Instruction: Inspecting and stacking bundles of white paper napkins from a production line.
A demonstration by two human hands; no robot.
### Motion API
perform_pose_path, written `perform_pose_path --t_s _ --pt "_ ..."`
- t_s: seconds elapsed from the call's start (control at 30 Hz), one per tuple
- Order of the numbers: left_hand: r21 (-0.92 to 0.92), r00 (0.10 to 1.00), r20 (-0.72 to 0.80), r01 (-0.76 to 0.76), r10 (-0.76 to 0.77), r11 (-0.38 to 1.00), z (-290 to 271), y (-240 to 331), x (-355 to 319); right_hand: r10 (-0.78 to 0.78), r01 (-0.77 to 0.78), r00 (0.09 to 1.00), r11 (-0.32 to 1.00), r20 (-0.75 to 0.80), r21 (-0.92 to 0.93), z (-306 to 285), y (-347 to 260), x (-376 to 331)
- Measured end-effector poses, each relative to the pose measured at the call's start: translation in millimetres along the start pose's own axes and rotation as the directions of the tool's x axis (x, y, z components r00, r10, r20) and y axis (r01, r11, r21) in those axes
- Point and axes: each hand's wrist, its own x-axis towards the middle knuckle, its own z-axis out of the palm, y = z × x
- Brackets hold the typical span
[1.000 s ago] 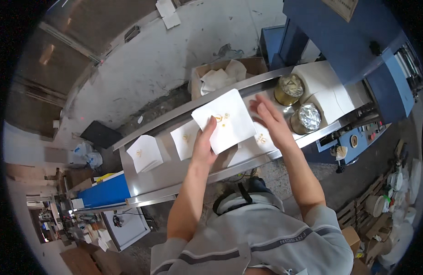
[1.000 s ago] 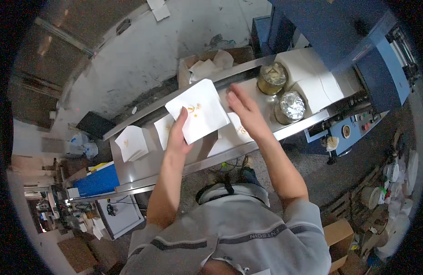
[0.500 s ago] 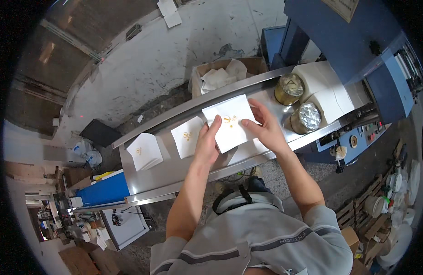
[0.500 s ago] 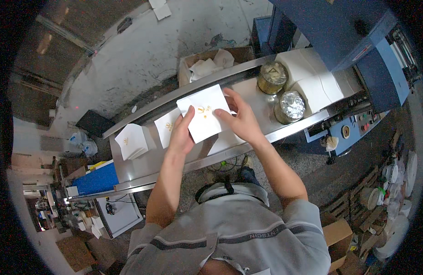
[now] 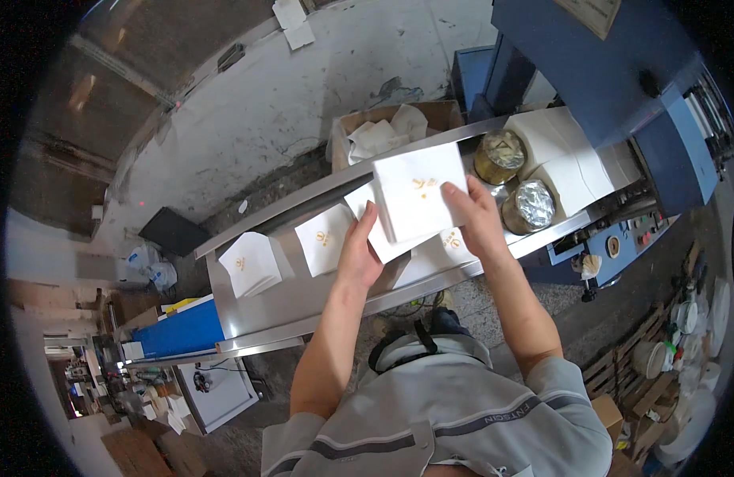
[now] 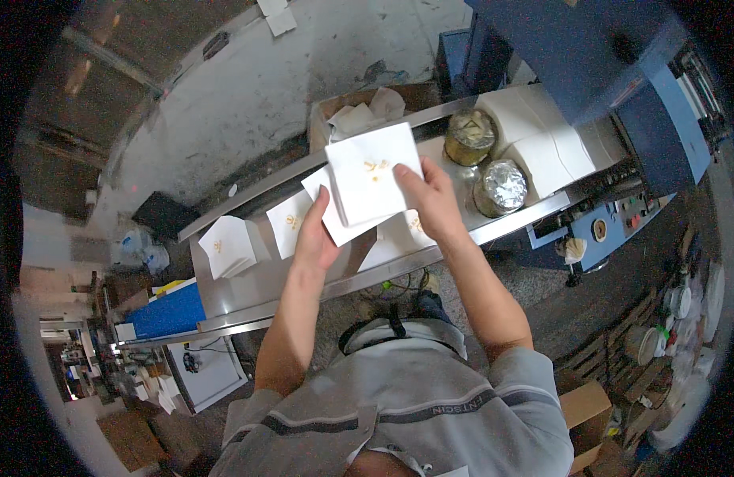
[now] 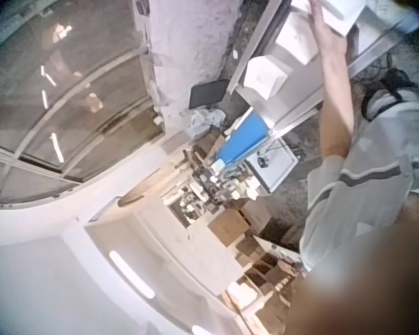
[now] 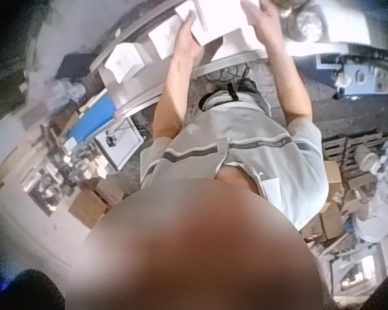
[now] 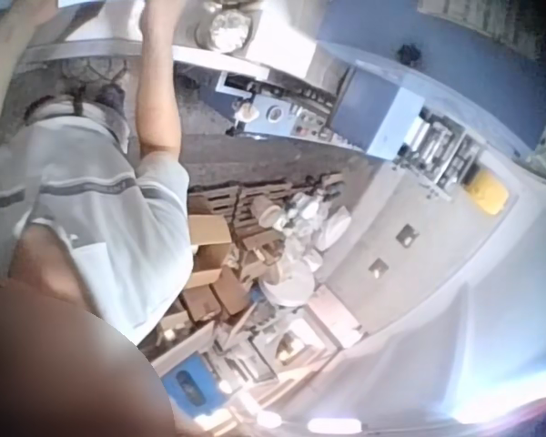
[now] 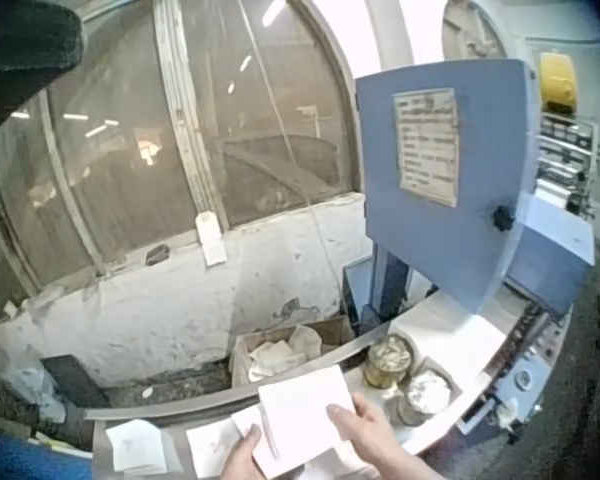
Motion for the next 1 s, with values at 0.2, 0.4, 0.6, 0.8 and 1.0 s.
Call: perform_pose_path --t_s 0.2,0.4,0.6,0.8,1.0 --pt "-0.088 1.000 0.002 0.012 -0.012 0.996 -1 5 -1 -0.078 0.092 0.987 0.991 -0.140 0.100 -16 -29 15" --pt "-0.120 1.000 0.000 0.008 -0.008 0.993 -1 8 -4 -0.070 0.083 0.985 0.994 -0.160 0.076 -28 -37 28" --pt "-0.096 1.000 0.012 0.004 -0.003 0.995 -1 12 -9 -0.051 0.065 0.989 0.993 -0.137 0.099 -15 -39 35" --pt "-0.080 1.000 0.020 0.022 -0.020 0.997 2 7 -9 -0.160 0.164 0.986 0.981 -0.055 0.099 0 -44 108" --pt "-0.017 0.999 -0.045 -0.016 0.015 1.000 -2 -2 -2 -0.183 0.153 0.981 0.929 -0.058 -0.336 -33 -10 108"
